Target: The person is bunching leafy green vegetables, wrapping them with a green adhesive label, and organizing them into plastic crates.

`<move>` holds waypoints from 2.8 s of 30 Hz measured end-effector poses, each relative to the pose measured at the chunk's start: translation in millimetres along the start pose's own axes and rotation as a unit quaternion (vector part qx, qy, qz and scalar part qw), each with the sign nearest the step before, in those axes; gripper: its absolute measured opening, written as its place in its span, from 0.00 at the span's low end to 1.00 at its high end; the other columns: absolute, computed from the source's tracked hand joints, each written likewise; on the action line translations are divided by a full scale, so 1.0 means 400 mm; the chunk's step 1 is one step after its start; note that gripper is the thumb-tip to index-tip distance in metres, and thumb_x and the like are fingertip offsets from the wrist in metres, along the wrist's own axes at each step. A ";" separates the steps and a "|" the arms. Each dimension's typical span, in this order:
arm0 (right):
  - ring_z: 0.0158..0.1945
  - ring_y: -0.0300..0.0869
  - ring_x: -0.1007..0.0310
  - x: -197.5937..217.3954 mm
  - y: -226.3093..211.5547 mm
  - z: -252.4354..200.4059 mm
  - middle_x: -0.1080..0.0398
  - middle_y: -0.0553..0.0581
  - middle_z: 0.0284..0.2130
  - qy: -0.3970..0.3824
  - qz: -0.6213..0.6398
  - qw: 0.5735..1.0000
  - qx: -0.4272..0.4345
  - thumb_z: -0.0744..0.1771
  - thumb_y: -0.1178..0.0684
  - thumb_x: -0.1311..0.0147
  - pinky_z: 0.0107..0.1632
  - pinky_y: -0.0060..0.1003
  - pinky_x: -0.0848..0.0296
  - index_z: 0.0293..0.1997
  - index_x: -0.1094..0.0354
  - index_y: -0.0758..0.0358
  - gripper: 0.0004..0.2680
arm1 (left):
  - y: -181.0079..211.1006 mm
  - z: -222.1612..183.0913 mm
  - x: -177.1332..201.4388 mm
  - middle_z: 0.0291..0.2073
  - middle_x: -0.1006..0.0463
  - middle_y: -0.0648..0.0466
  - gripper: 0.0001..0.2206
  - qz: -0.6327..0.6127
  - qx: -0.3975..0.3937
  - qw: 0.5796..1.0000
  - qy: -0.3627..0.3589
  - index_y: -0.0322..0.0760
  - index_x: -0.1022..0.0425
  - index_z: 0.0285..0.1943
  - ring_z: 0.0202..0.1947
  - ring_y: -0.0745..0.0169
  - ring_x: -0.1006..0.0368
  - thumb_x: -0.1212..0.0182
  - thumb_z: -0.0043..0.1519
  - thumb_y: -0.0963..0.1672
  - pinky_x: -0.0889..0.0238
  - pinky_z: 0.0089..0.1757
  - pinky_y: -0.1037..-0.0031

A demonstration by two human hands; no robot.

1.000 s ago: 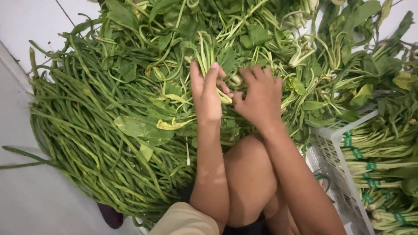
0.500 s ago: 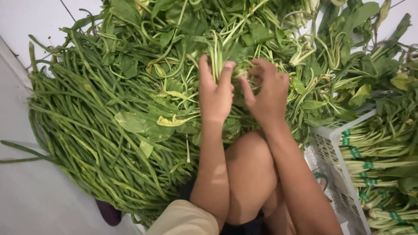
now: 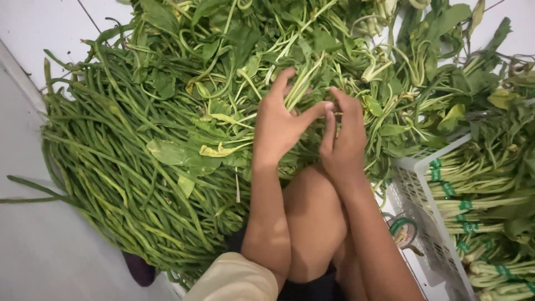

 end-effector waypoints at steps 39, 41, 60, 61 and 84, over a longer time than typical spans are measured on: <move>0.33 0.39 0.37 0.595 -0.031 -0.265 0.43 0.49 0.41 0.329 0.271 0.901 -0.077 0.69 0.57 0.52 0.41 0.39 0.19 0.48 0.46 0.54 0.07 | 0.167 -0.162 -0.161 0.37 0.31 0.53 0.19 -0.287 -0.136 0.948 0.014 0.37 0.50 0.72 0.30 0.64 0.27 0.55 0.73 0.42 0.24 0.36 0.71; 0.35 0.41 0.35 0.630 -0.042 -0.286 0.43 0.49 0.44 0.341 0.267 0.898 -0.075 0.69 0.57 0.53 0.44 0.39 0.19 0.49 0.47 0.54 0.07 | 0.168 -0.179 -0.240 0.36 0.32 0.54 0.20 -0.355 -0.131 0.924 -0.050 0.37 0.52 0.72 0.29 0.65 0.31 0.54 0.73 0.42 0.26 0.35 0.71; 0.39 0.33 0.46 0.826 0.025 -0.544 0.43 0.45 0.37 0.415 0.181 0.884 -0.119 0.62 0.60 0.47 0.49 0.26 0.39 0.38 0.43 0.52 0.09 | 0.105 -0.441 -0.743 0.56 0.27 0.36 0.29 -0.406 0.055 0.832 -0.373 0.34 0.78 0.75 0.52 0.48 0.24 0.61 0.74 0.45 0.25 0.42 0.72; 0.39 0.33 0.46 0.848 0.021 -0.556 0.43 0.45 0.37 0.420 0.180 0.881 -0.121 0.62 0.60 0.47 0.49 0.26 0.39 0.38 0.43 0.52 0.09 | 0.099 -0.453 -0.756 0.56 0.27 0.36 0.29 -0.402 0.058 0.832 -0.378 0.34 0.78 0.75 0.52 0.48 0.24 0.61 0.74 0.45 0.25 0.42 0.72; 0.51 0.53 0.28 0.766 0.032 -0.842 0.25 0.55 0.38 0.268 -0.206 0.917 -0.212 0.64 0.56 0.32 0.73 0.58 0.49 0.38 0.29 0.59 0.07 | -0.026 -0.735 -0.882 0.76 0.47 0.43 0.40 -0.182 0.267 0.845 -0.426 0.44 0.55 0.82 0.74 0.47 0.50 0.66 0.66 0.65 0.52 0.67 0.54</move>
Point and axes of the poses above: each hand's wrist, its own z-axis towards the middle knuckle, its own x-axis out of the back of the hand, y = z × x, the point moved 10 cm from there along z, towards the middle knuckle
